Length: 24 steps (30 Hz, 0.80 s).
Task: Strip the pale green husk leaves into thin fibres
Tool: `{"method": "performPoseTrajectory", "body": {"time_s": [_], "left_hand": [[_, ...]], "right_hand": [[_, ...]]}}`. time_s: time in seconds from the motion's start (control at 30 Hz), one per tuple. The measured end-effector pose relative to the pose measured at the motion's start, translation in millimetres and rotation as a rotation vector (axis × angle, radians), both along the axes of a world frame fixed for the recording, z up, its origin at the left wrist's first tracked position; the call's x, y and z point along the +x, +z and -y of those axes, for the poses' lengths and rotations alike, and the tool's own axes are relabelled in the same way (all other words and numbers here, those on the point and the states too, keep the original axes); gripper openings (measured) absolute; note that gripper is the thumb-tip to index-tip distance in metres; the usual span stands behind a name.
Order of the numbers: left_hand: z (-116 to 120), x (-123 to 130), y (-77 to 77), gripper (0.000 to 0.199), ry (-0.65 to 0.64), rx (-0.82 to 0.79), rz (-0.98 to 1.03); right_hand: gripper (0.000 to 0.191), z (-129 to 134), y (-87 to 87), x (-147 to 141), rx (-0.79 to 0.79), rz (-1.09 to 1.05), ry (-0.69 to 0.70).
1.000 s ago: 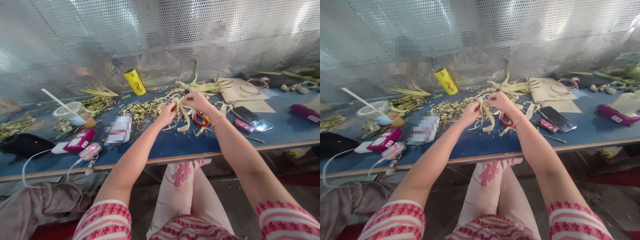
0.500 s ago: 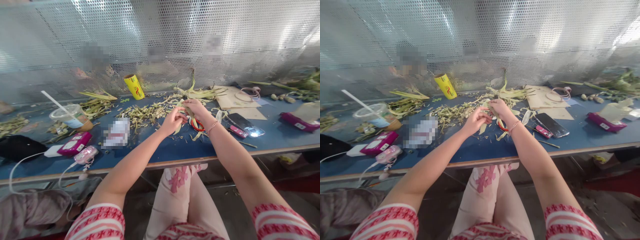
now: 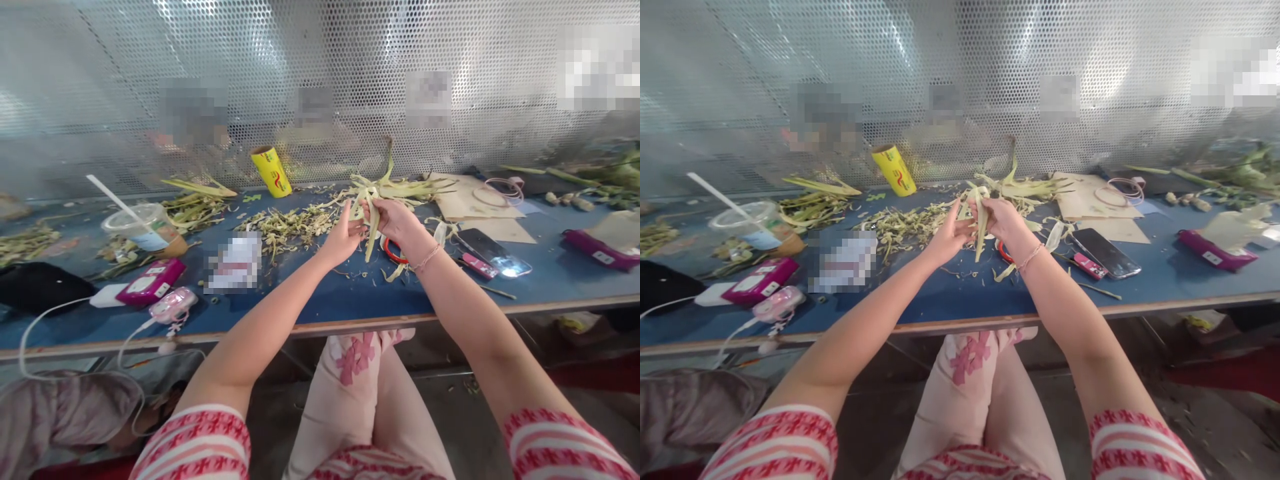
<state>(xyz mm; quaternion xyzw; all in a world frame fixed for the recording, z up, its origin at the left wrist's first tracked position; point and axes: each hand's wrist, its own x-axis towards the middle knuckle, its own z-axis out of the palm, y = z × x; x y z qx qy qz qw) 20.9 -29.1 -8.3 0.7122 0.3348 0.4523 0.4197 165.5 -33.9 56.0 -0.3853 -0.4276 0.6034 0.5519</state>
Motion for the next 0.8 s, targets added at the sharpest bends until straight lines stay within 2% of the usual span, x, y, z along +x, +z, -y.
{"method": "performPoseTrajectory", "body": {"time_s": [0.13,0.27,0.43,0.6,0.7,0.8], "left_hand": [[-6.4,1.0,-3.3,0.076,0.062,0.163,0.048],[-7.2,-0.7,-2.8,0.055,0.243,0.316,0.04],[-9.2,-8.4,0.9,0.04,0.428,0.409,-0.02],[-13.2,-13.5,1.3,0.051,0.495,0.453,-0.072],[-16.7,-14.4,-1.4,0.063,0.466,0.427,-0.081],[-20.6,-14.8,-3.2,0.061,0.428,0.41,-0.107]], "right_hand": [[0.022,6.2,0.8,-7.2,-0.155,-0.049,0.027],[0.018,12.6,0.9,-16.9,-0.191,-0.088,0.009],[0.02,20.6,0.8,-27.0,-0.25,-0.224,0.042],[0.023,25.6,-1.1,-32.7,-0.297,-0.174,0.146],[0.022,27.0,-3.1,-32.5,-0.307,-0.106,0.218],[0.026,27.0,-4.3,-31.2,-0.353,-0.02,0.294]]}}
